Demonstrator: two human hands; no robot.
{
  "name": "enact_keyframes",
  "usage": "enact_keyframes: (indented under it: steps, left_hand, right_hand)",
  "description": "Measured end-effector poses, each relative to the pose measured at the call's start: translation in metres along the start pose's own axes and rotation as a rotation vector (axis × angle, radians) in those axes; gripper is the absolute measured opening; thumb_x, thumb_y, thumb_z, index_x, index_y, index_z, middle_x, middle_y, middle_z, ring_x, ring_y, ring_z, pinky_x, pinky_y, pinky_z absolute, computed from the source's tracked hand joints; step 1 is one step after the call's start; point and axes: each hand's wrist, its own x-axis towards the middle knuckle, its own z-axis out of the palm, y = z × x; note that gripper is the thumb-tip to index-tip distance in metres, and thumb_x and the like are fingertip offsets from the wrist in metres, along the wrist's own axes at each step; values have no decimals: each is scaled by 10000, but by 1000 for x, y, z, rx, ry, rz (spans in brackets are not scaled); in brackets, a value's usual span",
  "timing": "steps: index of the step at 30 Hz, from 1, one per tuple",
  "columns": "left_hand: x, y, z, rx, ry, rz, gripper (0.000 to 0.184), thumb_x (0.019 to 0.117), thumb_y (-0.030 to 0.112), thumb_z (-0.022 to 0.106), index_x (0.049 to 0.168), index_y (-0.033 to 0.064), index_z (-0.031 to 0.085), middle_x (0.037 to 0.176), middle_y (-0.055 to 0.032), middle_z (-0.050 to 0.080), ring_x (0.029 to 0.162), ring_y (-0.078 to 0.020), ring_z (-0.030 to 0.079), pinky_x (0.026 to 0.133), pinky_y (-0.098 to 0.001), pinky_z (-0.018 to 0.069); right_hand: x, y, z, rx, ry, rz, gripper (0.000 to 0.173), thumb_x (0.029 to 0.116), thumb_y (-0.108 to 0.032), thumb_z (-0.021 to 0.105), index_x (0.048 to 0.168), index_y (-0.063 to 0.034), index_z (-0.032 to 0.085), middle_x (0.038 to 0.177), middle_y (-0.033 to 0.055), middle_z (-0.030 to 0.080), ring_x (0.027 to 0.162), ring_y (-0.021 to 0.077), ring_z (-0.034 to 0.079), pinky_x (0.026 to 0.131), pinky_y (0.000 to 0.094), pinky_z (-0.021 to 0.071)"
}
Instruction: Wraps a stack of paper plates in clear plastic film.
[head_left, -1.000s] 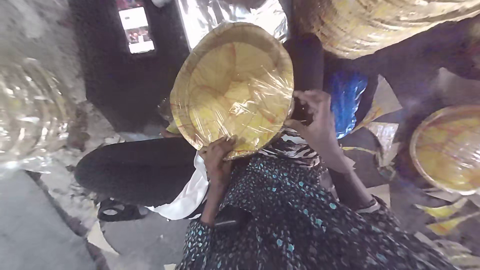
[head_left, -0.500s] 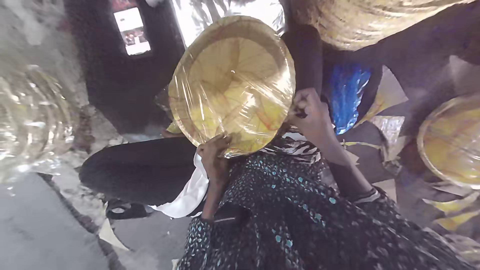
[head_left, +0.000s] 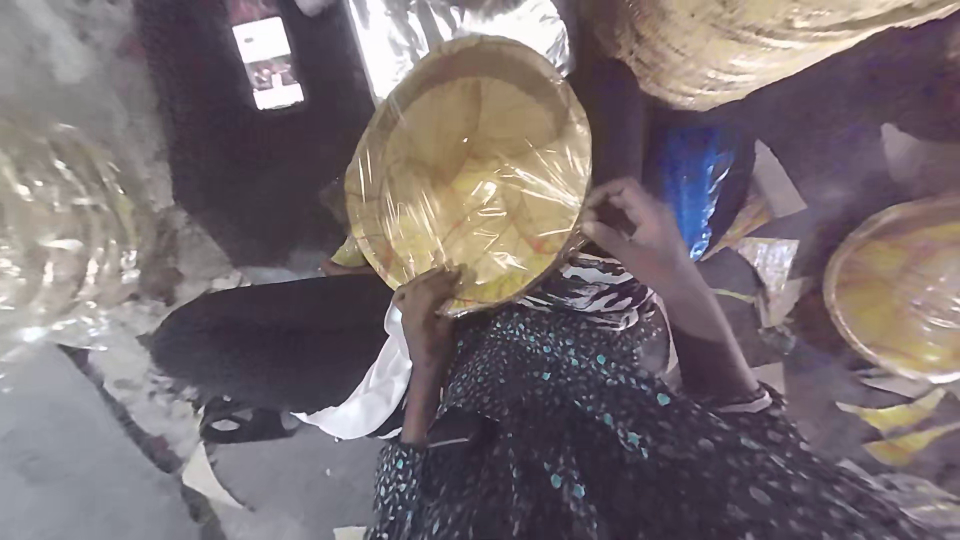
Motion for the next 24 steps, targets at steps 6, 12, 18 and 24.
enact_keyframes:
  steps: [6,12,18,24]
  left_hand:
    - [0,0,1,4,8,37,52,864,61,661,880,31,700,1017,-135,758,1067,-256,677,979,-438,417]
    - [-1,-2,0,-3,-12,51,97,891,62,611,899,32,702,1051,-145,758,1092,-274,673,976,-457,400]
    - [0,-3,1,-21,2,64,89,898,91,632,908,51,710,1043,-120,762,1090,-252,672,978,-439,409]
    - [-1,-3,2,-36,2,59,100,916,107,621,911,56,708,1055,-122,763,1117,-243,666,1002,-433,397]
  right_hand:
    - [-1,-11,15,-71,188,57,165,934,-48,642,1090,6,660,1158,117,654,967,96,652,818,244,556]
    - [-3,-10,28,-125,330,31,163,910,-52,680,1060,4,710,1269,151,562,1057,125,624,852,233,561]
    - [-6,-6,22,-99,301,6,301,1011,-41,455,1251,36,619,1233,138,664,1073,102,649,903,263,538]
    - [-7,-5,16,-170,201,45,426,941,-64,640,1356,2,569,1374,172,605,1230,241,595,993,395,508]
